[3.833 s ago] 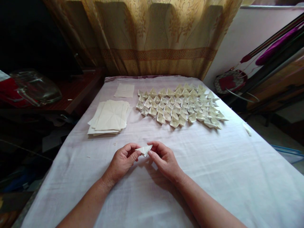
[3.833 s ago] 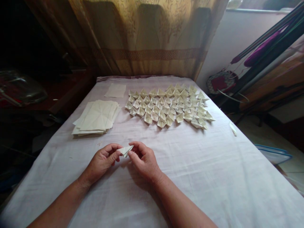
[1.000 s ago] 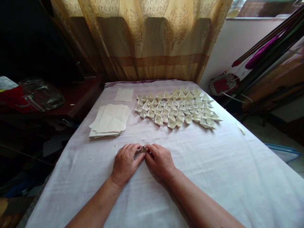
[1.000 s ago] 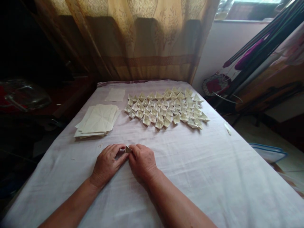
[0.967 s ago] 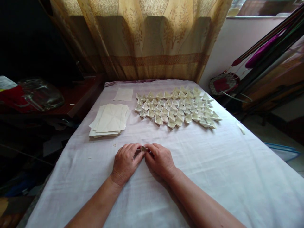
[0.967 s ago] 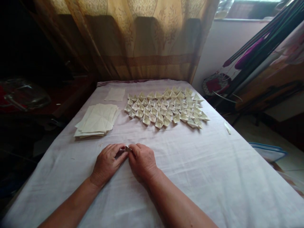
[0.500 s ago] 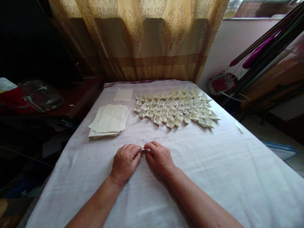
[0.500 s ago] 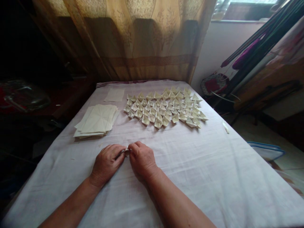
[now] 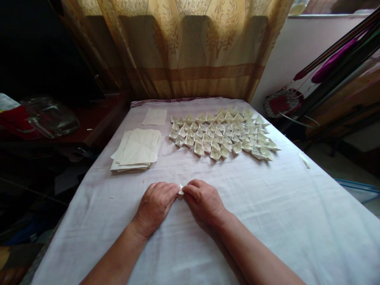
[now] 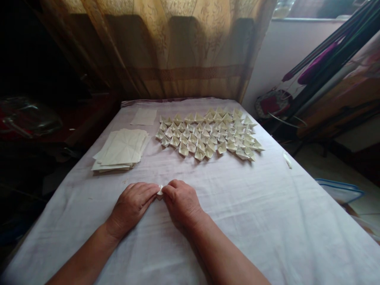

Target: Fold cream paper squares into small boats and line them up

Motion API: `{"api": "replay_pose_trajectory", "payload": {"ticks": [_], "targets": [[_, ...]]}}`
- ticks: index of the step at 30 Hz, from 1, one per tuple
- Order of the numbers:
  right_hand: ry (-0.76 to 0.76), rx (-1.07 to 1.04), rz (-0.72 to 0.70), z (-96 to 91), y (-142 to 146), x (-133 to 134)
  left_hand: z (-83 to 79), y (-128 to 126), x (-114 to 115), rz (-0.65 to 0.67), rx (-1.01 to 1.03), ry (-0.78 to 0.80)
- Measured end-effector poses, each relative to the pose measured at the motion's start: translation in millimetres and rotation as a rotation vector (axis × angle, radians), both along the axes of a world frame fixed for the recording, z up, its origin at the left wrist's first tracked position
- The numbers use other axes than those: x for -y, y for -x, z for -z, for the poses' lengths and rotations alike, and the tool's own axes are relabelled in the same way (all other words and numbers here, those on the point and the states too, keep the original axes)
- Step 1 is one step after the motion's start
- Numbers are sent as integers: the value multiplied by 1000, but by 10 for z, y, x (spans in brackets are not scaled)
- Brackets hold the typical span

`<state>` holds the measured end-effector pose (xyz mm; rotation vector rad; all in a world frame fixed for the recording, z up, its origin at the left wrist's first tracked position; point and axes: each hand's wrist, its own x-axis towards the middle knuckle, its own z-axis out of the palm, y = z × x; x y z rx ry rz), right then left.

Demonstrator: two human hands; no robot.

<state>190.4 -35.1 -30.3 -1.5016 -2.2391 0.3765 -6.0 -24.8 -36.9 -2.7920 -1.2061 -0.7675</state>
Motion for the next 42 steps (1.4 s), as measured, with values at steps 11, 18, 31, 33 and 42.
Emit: {"api": "replay_pose_trajectory", "payload": {"ticks": [11,18,31,33,42], "targets": [[-8,-14,-53,-31,-4,15,-65,58,89,39,-41,33],[-67,55,-116,-31,-4,16,-66,73,106,49,-50,54],[-83,63,-103,-18,30,25,1,59,194,19,-117,46],[-69,50,-97,-10,27,17,-18,94,196,46,-145,51],[-19,36,-114,-7,-7,8,-106,213,80,166,-244,96]]}}
